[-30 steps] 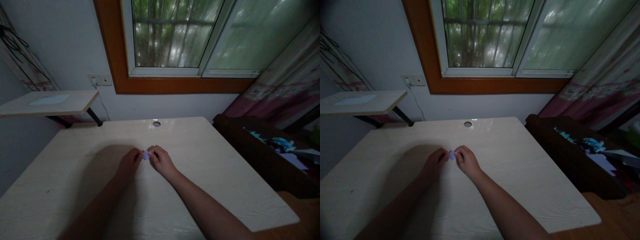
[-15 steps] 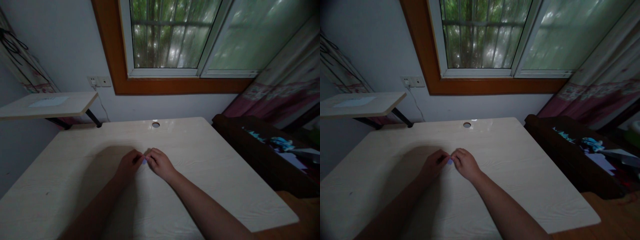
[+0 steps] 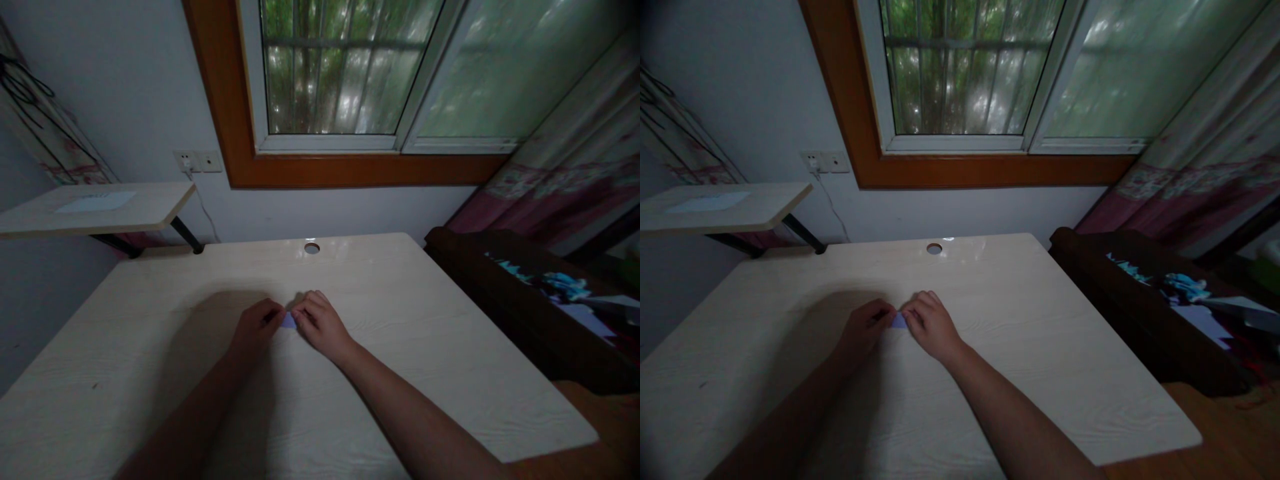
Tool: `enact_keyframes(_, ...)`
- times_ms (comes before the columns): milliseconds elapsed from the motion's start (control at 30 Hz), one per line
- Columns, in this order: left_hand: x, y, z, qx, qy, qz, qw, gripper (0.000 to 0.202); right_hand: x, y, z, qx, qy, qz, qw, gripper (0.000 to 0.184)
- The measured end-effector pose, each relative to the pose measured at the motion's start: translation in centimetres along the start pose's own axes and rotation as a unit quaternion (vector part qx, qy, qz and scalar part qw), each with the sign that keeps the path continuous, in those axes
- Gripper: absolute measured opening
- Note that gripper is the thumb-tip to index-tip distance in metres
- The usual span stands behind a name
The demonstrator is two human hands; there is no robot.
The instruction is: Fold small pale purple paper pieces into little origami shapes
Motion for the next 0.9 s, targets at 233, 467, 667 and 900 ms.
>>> enact_keyframes(233,0.0,-0.3,0.0,0.005,-0.004,-0.019,1.0,0.022,0.1,-0.4,-1.0,0.028,0.038,-0.021,0.999,0.009)
enact_keyframes(467,0.1,0.1,-0.7,0.075,0.056,-0.01,0.996,0.021,0.2,0.0,-1.0,0.077,0.031,-0.019,0.996,0.005)
enact_keyframes(667,-0.1,0.4,-1.1,0.094,0.073,0.004,0.993,0.02,0.0,0.3,-1.0,0.087,0.033,-0.022,0.995,0.005)
enact_keyframes(900,0.0,-0.8,0.0,0.037,0.003,-0.04,0.999,0.017,0.2,-0.7,-2.0,0.081,0.066,-0.057,0.993,0.01)
Point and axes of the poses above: each hand's wrist, its own x-axis towards the middle knuckle, its own y-axis out of the palm, z = x × y, the point moved 6 cm from there along x, towards the middle knuckle, and after that the axes turned 3 degrees about y, right-handed, at the moved point
